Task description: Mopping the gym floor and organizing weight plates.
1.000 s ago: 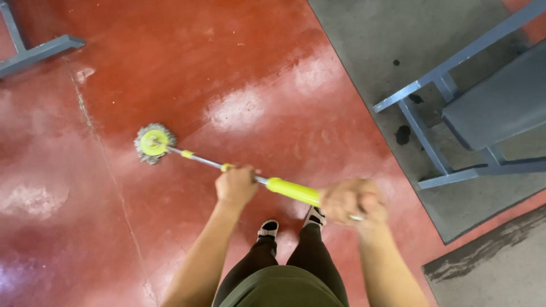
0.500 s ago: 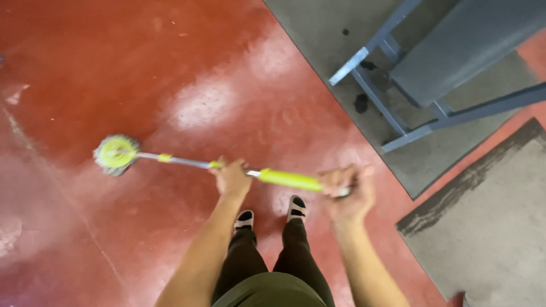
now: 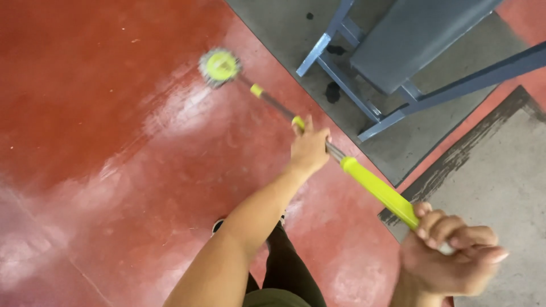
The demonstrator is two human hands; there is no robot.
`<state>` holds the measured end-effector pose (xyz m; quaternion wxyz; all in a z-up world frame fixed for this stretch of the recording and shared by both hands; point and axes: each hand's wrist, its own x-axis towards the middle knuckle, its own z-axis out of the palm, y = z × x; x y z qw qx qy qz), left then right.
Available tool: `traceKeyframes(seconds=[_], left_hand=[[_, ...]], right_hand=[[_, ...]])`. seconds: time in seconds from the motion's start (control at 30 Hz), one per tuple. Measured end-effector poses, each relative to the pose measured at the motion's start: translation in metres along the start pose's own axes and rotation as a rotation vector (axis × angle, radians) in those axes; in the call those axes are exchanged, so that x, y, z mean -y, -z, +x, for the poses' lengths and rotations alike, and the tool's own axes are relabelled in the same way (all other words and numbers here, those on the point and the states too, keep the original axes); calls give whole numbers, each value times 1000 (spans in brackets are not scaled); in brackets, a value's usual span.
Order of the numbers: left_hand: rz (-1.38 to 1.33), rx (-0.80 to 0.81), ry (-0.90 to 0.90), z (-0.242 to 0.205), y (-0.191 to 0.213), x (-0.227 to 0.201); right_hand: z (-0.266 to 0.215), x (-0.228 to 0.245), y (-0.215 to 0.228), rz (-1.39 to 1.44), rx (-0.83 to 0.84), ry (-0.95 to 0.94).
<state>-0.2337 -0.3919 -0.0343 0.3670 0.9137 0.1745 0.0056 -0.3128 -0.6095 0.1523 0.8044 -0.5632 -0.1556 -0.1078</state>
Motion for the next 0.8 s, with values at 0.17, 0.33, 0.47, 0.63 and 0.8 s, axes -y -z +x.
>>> traceKeyframes(seconds=[0.17, 0.33, 0.47, 0.63, 0.8], left_hand=[[134, -9, 1, 55, -11, 20], [335, 60, 26, 38, 19, 3], [315, -67, -70, -7, 21, 13], [257, -203, -170, -110, 48, 48], [204, -210, -180, -225, 108, 96]], right_hand=[[-3, -72, -13, -45, -1, 238], [1, -95, 1, -96, 14, 396], [-22, -43, -1, -88, -5, 262], [-83, 5, 17, -111, 40, 96], [-135, 6, 30, 36, 169, -79]])
